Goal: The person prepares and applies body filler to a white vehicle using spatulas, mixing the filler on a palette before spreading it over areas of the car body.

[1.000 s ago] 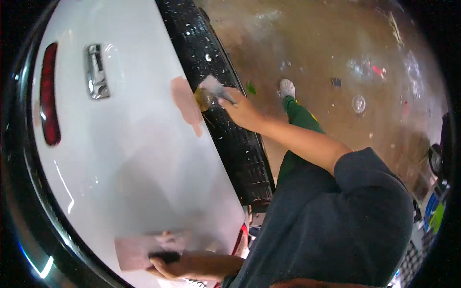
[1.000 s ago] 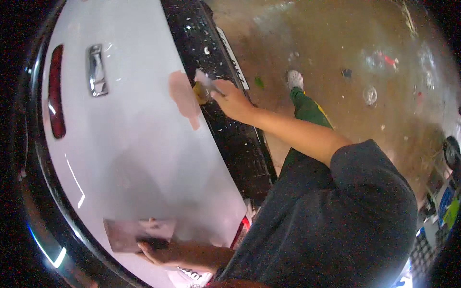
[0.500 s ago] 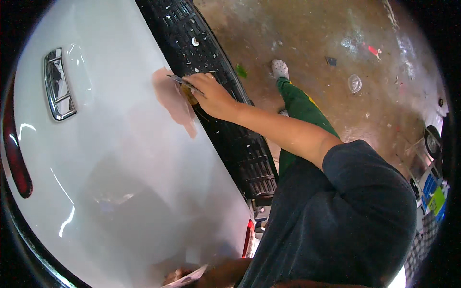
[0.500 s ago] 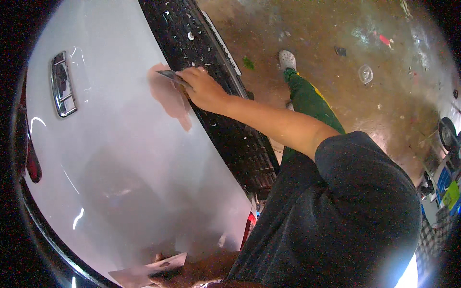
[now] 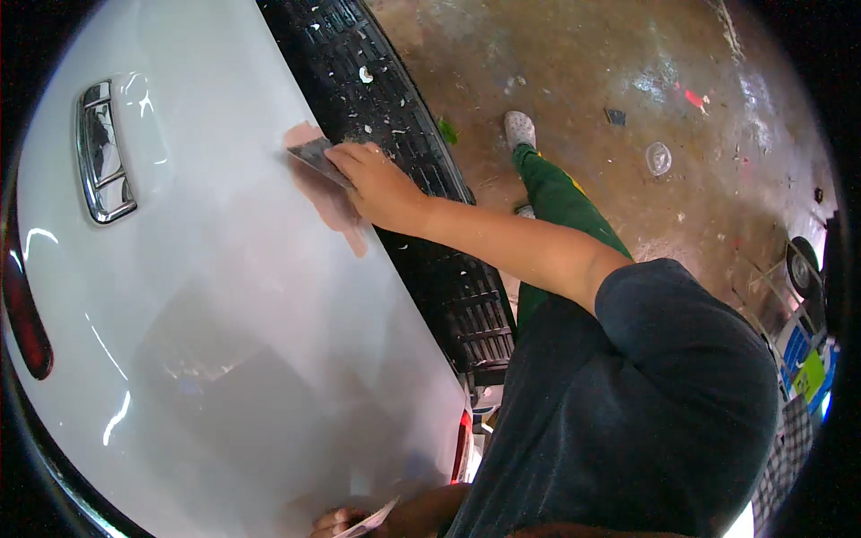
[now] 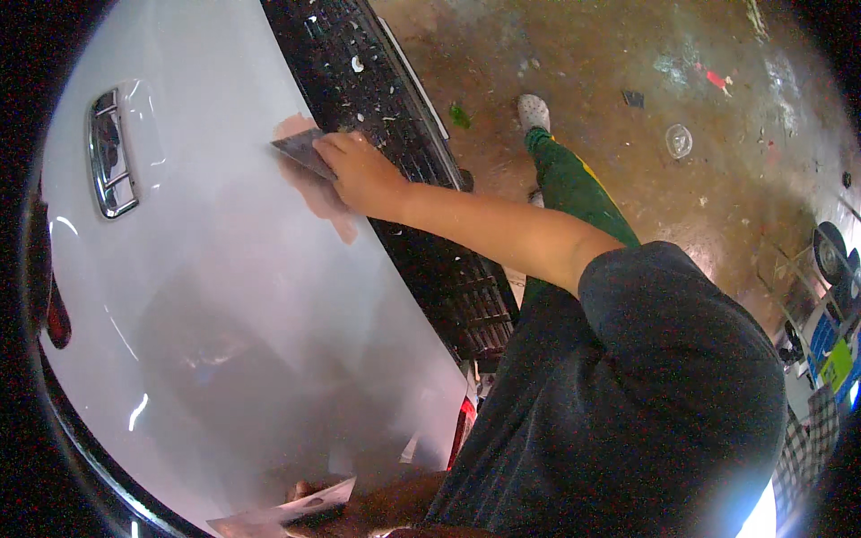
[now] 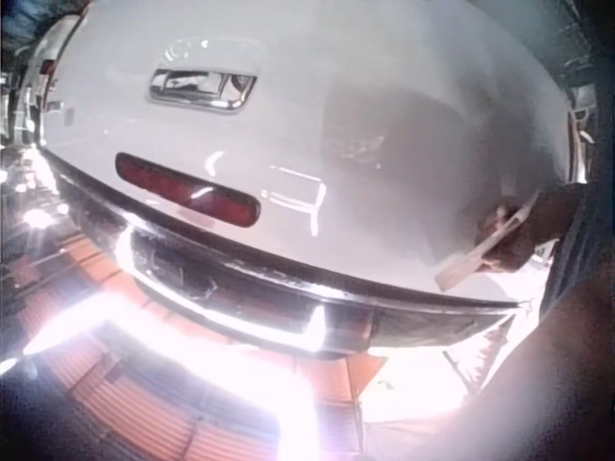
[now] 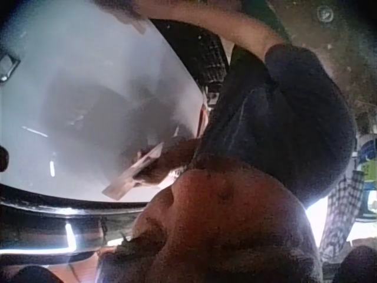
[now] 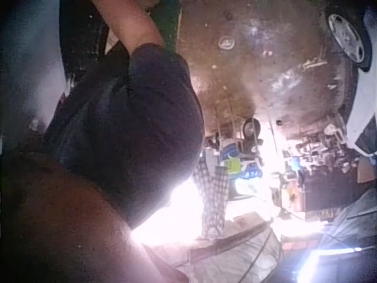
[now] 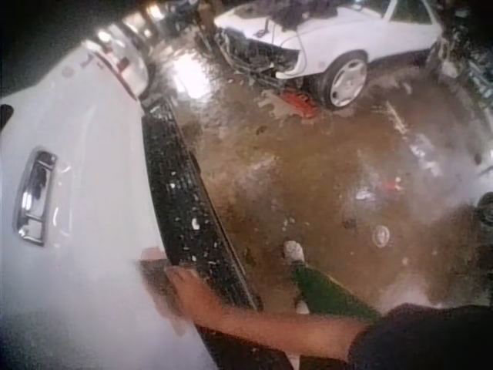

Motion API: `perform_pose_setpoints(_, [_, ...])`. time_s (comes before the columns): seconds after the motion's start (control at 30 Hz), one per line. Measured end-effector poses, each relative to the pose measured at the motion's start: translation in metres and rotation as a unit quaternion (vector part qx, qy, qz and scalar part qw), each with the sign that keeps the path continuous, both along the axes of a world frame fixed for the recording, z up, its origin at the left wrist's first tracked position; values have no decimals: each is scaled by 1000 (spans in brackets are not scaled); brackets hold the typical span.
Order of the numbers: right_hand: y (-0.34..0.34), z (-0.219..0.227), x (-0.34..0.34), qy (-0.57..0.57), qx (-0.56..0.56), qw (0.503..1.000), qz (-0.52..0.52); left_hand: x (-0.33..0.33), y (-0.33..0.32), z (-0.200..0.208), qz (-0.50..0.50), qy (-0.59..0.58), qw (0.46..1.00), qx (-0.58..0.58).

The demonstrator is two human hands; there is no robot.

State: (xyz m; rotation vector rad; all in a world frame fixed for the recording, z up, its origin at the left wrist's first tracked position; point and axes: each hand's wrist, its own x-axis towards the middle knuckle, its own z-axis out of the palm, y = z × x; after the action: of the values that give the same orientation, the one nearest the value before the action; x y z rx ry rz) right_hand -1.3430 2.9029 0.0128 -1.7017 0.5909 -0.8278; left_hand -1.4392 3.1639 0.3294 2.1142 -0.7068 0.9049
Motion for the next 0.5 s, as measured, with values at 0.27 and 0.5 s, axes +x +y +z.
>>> perform_pose_setpoints(0.27, [-16, 3, 0, 32, 7, 999, -8, -3, -12, -1, -4, 38, 996, -84])
perform_pose_setpoints(0.5, [-6, 5, -12, 44, 21, 999, -4, -3, -7, -3, 48, -16, 999, -10])
